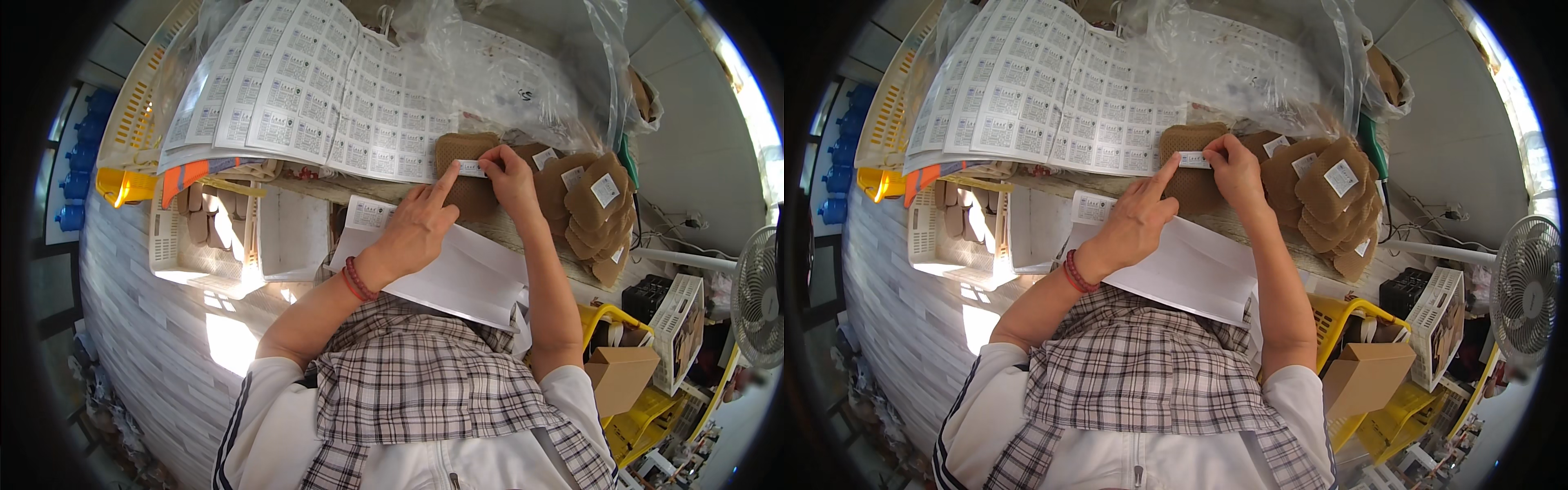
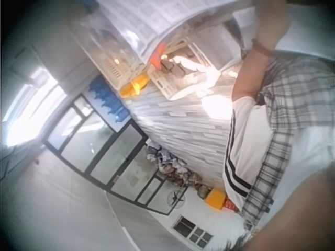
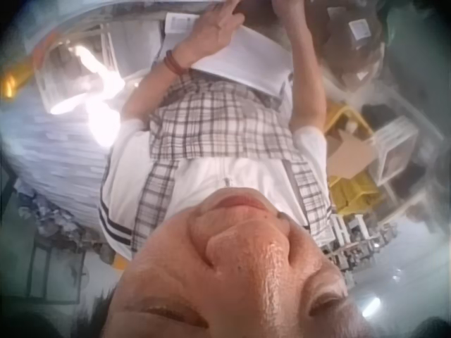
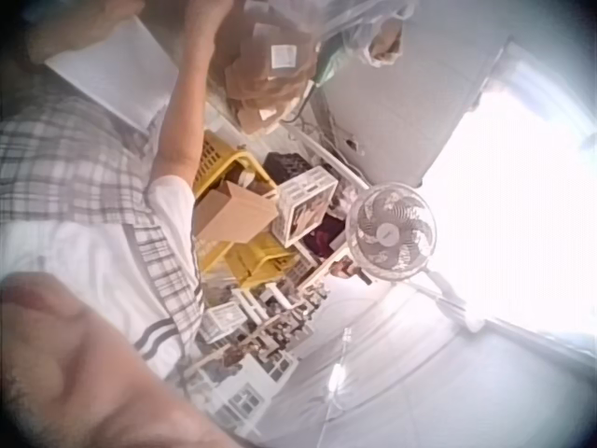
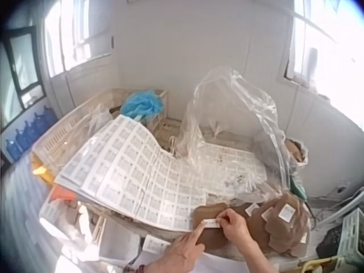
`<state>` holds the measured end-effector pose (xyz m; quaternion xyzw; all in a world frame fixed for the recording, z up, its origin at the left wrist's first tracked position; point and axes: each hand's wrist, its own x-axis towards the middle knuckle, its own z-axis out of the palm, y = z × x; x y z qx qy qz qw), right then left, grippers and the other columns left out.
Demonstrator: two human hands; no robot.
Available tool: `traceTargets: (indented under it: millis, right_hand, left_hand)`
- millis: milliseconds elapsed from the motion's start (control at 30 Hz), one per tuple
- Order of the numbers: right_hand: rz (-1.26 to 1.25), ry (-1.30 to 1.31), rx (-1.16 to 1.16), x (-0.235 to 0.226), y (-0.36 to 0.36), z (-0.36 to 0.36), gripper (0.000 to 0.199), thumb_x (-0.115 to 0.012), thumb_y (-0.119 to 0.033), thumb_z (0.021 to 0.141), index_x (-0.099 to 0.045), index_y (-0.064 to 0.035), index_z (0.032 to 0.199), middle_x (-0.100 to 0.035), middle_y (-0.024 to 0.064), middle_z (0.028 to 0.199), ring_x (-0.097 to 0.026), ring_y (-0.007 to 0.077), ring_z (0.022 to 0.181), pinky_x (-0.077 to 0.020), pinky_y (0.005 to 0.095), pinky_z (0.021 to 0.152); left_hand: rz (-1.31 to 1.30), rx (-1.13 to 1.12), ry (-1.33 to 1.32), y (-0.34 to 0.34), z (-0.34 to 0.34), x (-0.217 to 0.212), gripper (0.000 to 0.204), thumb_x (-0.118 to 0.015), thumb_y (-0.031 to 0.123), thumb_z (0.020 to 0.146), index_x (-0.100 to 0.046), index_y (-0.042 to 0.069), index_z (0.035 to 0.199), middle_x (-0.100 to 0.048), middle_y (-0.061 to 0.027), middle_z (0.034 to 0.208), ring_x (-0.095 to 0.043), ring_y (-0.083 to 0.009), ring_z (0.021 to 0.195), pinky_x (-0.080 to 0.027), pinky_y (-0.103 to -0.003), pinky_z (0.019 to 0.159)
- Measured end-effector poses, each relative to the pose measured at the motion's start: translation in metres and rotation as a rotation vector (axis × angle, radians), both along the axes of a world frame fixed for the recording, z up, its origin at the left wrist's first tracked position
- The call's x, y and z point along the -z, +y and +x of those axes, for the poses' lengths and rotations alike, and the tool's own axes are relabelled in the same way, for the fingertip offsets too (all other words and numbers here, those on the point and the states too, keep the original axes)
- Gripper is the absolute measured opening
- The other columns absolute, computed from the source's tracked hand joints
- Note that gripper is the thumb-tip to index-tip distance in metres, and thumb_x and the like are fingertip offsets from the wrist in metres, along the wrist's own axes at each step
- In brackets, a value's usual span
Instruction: The person repeatedly peels small white labels from a sheet and sticks them onto brown paper pouches. After labeling several pouches, they gather the labeled pouches and place them into a clear plastic bag.
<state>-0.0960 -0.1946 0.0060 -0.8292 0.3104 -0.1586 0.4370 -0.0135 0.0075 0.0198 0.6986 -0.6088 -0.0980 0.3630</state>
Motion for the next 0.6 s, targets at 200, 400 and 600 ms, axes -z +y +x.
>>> traceTargets:
  millis: [200, 400, 600]
  right_hand:
    - [-0.062, -0.019, -0.009, -0.001, 0.005, 0.0, 0.011, -0.065, -0.011, 0.089, -0.063, -0.001, 0.094, -0.067, 0.0135, 0.081, -0.064, 0.0263, 0.074, -0.0501, 0.0364, 0.07]
    - [-0.342, -0.006, -0.028, -0.001, 0.023, -0.003, 0.016, -0.062, -0.01, 0.09, -0.058, -0.0031, 0.104, -0.059, 0.0151, 0.1, -0.064, 0.0361, 0.086, -0.0525, 0.0429, 0.07]
    - [-0.492, -0.027, 0.081, 0.009, 0.028, -0.004, 0.022, -0.063, -0.01, 0.09, -0.06, -0.0062, 0.112, -0.052, 0.0142, 0.115, -0.064, 0.0368, 0.089, -0.0547, 0.0458, 0.071]
  left_hand:
    - [-0.04, -0.024, -0.163, -0.003, -0.002, 0.006, 0.008, -0.051, 0.002, 0.082, -0.056, -0.004, 0.083, -0.05, -0.0262, 0.137, -0.05, -0.0397, 0.124, -0.036, -0.049, 0.105]
    - [-0.021, -0.035, -0.19, -0.004, -0.005, 0.008, 0.009, -0.05, 0.001, 0.082, -0.057, -0.004, 0.085, -0.052, -0.0257, 0.134, -0.048, -0.0392, 0.127, -0.035, -0.05, 0.106]
    - [-0.03, -0.05, -0.173, -0.004, -0.006, 0.009, 0.009, -0.05, 0.002, 0.082, -0.058, -0.003, 0.083, -0.05, -0.0246, 0.137, -0.049, -0.0383, 0.125, -0.037, -0.049, 0.104]
